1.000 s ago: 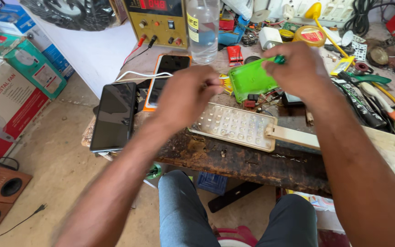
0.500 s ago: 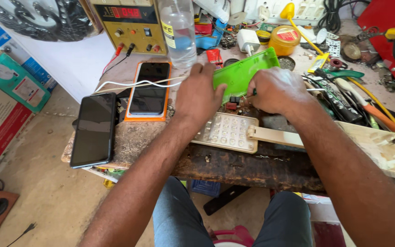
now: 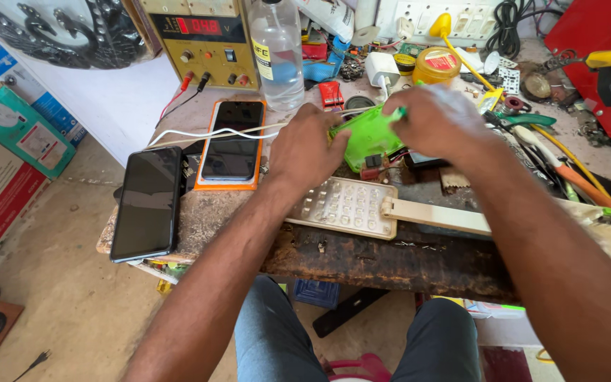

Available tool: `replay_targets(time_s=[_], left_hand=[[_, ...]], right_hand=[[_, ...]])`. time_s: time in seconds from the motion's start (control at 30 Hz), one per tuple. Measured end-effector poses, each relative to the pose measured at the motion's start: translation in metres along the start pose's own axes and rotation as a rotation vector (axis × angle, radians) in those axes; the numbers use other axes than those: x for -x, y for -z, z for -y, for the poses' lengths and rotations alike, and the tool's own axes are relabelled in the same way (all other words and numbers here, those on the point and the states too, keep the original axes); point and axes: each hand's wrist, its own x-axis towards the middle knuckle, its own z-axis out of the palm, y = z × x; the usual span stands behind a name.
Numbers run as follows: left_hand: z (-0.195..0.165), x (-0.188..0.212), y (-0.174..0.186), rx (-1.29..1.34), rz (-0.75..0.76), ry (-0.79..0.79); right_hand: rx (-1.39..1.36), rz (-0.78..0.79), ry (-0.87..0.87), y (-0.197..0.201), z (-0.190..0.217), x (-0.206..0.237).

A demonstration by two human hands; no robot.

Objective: The person disassembles a white plastic LED light fixture, removes the internal circuit board and battery, and uses a soldering iron and screwdriver to work on the components. They then reassemble the fixture and connect it to a power supply for testing.

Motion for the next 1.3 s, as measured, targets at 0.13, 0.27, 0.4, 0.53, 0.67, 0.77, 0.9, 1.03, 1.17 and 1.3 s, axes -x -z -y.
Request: replay_targets(time_s=[0.13, 0.27, 0.4, 0.53, 0.67, 0.77, 0.9, 1.03, 1.17, 1.3], left_hand=[[0.006, 0.022, 0.031, 0.065, -0.111, -0.012], [0.02, 0.058, 0.076, 0.138, 0.033, 0.014], [0.022, 0.096, 0.095, 0.165, 0.136, 0.087], [0.019, 0.109, 0.096, 0.224, 0.209, -0.096], [0.013, 0.104, 0.088, 0.084, 0.299, 0.036], [0.01, 0.099, 0.086, 0.043, 0.306, 0.038], [0.014, 0.097, 0.089, 0.17, 0.217, 0.007], [0.021, 0.094, 0.081, 0.64, 0.072, -0.108], [0.003, 0.087, 0.053, 1.433, -0.049, -0.024], [-0.043, 0.08, 0.003, 1.861, -0.049, 0.132]], right_hand=[[-0.08, -0.136, 0.144, 0.006, -0.05, 0.0], [0.129, -0.047, 0.027, 0.012, -0.066, 0.015], [0.209, -0.031, -0.072, 0.027, -0.035, 0.048], [-0.092, 0.099, 0.041, 0.025, 0.013, 0.088], [0.013, 0.162, 0.191, 0.014, 0.026, 0.119], [-0.095, 0.104, 0.204, 0.002, 0.017, 0.121], [-0.298, 0.096, 0.119, -0.009, 0.005, 0.118], [-0.522, -0.023, 0.206, -0.007, 0.002, 0.124], [-0.659, -0.178, 0.159, -0.002, 0.009, 0.128], [-0.676, -0.237, 0.191, -0.004, 0.017, 0.117]])
